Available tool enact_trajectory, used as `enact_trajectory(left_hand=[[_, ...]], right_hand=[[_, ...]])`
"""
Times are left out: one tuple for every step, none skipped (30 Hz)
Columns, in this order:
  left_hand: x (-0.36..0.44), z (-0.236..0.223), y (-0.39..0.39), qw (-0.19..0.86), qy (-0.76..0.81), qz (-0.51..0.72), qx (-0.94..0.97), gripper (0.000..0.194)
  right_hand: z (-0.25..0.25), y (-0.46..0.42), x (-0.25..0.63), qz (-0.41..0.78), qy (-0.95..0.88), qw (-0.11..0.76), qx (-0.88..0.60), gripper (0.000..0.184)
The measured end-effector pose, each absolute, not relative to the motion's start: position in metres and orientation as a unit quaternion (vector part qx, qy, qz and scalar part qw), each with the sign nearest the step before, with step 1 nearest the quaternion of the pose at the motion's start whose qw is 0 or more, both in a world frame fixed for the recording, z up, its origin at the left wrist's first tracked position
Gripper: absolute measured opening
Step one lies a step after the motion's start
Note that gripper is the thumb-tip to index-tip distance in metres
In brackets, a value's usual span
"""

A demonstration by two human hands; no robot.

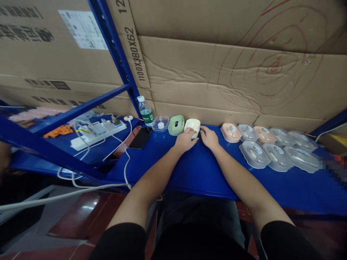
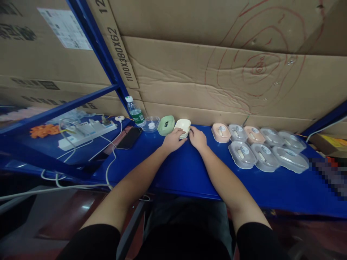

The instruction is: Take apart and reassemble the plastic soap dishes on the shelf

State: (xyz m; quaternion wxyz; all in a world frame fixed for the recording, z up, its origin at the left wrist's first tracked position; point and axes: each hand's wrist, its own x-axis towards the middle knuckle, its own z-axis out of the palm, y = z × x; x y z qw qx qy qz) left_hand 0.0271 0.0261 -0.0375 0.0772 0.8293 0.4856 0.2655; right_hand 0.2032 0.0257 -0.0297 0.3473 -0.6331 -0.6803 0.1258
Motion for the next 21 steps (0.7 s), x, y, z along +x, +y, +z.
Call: enact_trajectory(left_hand=[[0.026, -0.037, 0.026, 0.079, 0.492, 0.274, 0.822, 0.040], [0.026, -0.037, 0.027, 0.083, 0.497, 0.285, 0.815, 0.038], [0.025, -0.036, 0.028, 0.089, 0.501, 0.295, 0.809, 0.037], [0.023, -0.036, 0.029, 0.096, 0.502, 0.306, 0.803, 0.035], [0.022, -0.035, 0.030, 0.102, 0.502, 0.317, 0.798, 0.034], [0.022, -0.035, 0.030, 0.107, 0.500, 0.327, 0.795, 0.032], [0.021, -0.034, 0.031, 0.111, 0.497, 0.337, 0.792, 0.031], [0.021, -0.033, 0.030, 0.113, 0.493, 0.345, 0.791, 0.031], [0.021, -0.032, 0.029, 0.114, 0.486, 0.351, 0.792, 0.031], [0.021, -0.031, 0.028, 0.115, 0.477, 0.356, 0.795, 0.031], [0.022, -0.029, 0.025, 0.117, 0.467, 0.357, 0.800, 0.032], [0.023, -0.028, 0.023, 0.119, 0.454, 0.357, 0.808, 0.032], [0.024, -0.027, 0.020, 0.121, 0.441, 0.354, 0.816, 0.032], [0.026, -0.026, 0.017, 0.123, 0.428, 0.351, 0.824, 0.032], [0.027, -0.025, 0.015, 0.124, 0.416, 0.348, 0.831, 0.032], [0.028, -0.025, 0.013, 0.125, 0.408, 0.346, 0.836, 0.031], [0.028, -0.025, 0.012, 0.125, 0.402, 0.344, 0.839, 0.031], [0.029, -0.025, 0.012, 0.124, 0.399, 0.345, 0.841, 0.031], [0.029, -0.026, 0.012, 0.123, 0.398, 0.347, 0.840, 0.031], [0.029, -0.026, 0.012, 0.120, 0.397, 0.351, 0.840, 0.031], [0.028, -0.027, 0.012, 0.117, 0.397, 0.354, 0.838, 0.032]], right_hand=[[-0.023, 0.027, 0.206, 0.126, -0.673, 0.384, -0.619, 0.038], [-0.015, 0.027, 0.211, 0.125, -0.663, 0.427, -0.602, 0.037], [-0.005, 0.027, 0.217, 0.120, -0.647, 0.474, -0.585, 0.038], [0.005, 0.027, 0.225, 0.108, -0.635, 0.514, -0.566, 0.040], [0.014, 0.026, 0.235, 0.089, -0.631, 0.537, -0.553, 0.042], [0.023, 0.024, 0.245, 0.064, -0.633, 0.541, -0.550, 0.044], [0.029, 0.021, 0.257, 0.036, -0.638, 0.531, -0.557, 0.045], [0.032, 0.018, 0.268, 0.005, -0.645, 0.507, -0.572, 0.047], [0.031, 0.013, 0.278, -0.024, -0.650, 0.473, -0.594, 0.049], [0.028, 0.009, 0.286, -0.046, -0.654, 0.428, -0.622, 0.052], [0.021, 0.004, 0.293, -0.061, -0.654, 0.379, -0.652, 0.057], [0.013, 0.000, 0.299, -0.076, -0.651, 0.332, -0.679, 0.060], [0.004, -0.004, 0.302, -0.090, -0.650, 0.287, -0.698, 0.061], [-0.005, -0.007, 0.304, -0.098, -0.651, 0.246, -0.712, 0.060], [-0.013, -0.010, 0.305, -0.098, -0.655, 0.213, -0.718, 0.061], [-0.019, -0.012, 0.305, -0.095, -0.659, 0.189, -0.721, 0.063], [-0.023, -0.013, 0.305, -0.097, -0.667, 0.181, -0.716, 0.061], [-0.025, -0.014, 0.305, -0.095, -0.681, 0.184, -0.703, 0.056], [-0.025, -0.015, 0.304, -0.090, -0.698, 0.197, -0.682, 0.048], [-0.024, -0.017, 0.304, -0.084, -0.718, 0.217, -0.656, 0.041], [-0.021, -0.018, 0.303, -0.072, -0.738, 0.239, -0.627, 0.037]])
